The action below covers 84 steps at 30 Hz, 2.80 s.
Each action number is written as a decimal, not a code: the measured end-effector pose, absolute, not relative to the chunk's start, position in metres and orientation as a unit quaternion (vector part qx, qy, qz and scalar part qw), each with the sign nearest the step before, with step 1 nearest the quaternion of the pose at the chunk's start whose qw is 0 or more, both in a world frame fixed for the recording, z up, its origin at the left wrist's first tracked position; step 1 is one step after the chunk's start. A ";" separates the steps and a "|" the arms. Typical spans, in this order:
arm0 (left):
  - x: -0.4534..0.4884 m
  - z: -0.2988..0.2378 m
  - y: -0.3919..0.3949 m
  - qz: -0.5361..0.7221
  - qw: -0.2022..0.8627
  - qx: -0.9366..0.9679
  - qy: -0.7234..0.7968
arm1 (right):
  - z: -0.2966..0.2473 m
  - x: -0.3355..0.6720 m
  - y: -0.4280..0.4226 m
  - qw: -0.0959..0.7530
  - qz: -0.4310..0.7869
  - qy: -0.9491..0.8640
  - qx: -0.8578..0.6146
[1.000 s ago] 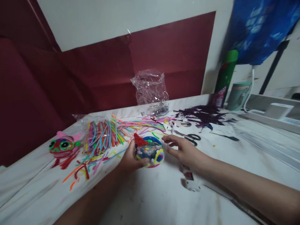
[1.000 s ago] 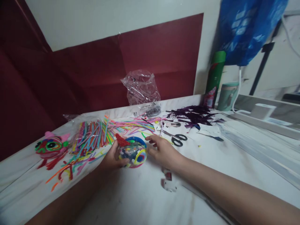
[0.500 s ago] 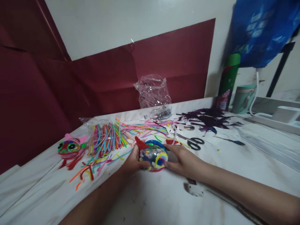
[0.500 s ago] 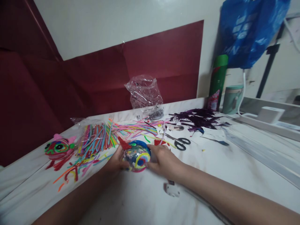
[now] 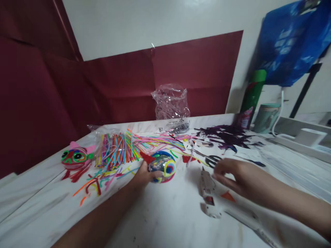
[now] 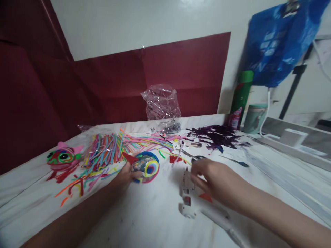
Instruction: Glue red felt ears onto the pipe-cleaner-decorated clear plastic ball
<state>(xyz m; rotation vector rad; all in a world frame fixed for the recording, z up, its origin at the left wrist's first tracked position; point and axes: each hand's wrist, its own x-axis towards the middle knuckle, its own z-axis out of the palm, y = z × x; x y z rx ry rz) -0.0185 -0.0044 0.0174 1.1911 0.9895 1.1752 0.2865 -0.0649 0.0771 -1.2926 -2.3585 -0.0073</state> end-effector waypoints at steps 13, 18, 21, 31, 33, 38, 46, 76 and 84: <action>-0.015 0.021 -0.004 0.503 0.566 0.488 0.434 | -0.002 0.315 -0.099 0.157 -0.097 -0.863 -0.471; -0.016 0.020 -0.004 0.512 0.536 0.488 0.461 | 0.002 0.369 -0.078 0.213 -0.016 -0.838 -0.503; -0.016 0.020 -0.004 0.518 0.520 0.487 0.474 | 0.011 0.388 -0.074 0.205 0.004 -0.840 -0.502; -0.021 0.008 -0.002 0.520 0.544 0.498 0.432 | 0.061 0.268 -0.006 0.110 -0.052 -0.898 -0.423; -0.022 0.007 -0.003 0.518 0.540 0.512 0.421 | 0.060 0.239 0.014 0.053 -0.055 -0.900 -0.430; -0.022 0.009 -0.006 0.519 0.543 0.535 0.387 | 0.047 0.211 0.046 -0.009 -0.050 -0.870 -0.490; -0.021 0.010 -0.004 0.510 0.553 0.539 0.379 | 0.034 0.219 0.052 0.064 0.024 -0.815 -0.576; -0.023 0.009 0.002 0.506 0.543 0.517 0.427 | 0.048 0.210 -0.008 0.452 0.474 -0.610 -0.446; -0.013 0.015 -0.009 0.463 0.594 0.541 0.375 | 0.071 0.218 -0.014 0.450 0.472 -0.625 -0.430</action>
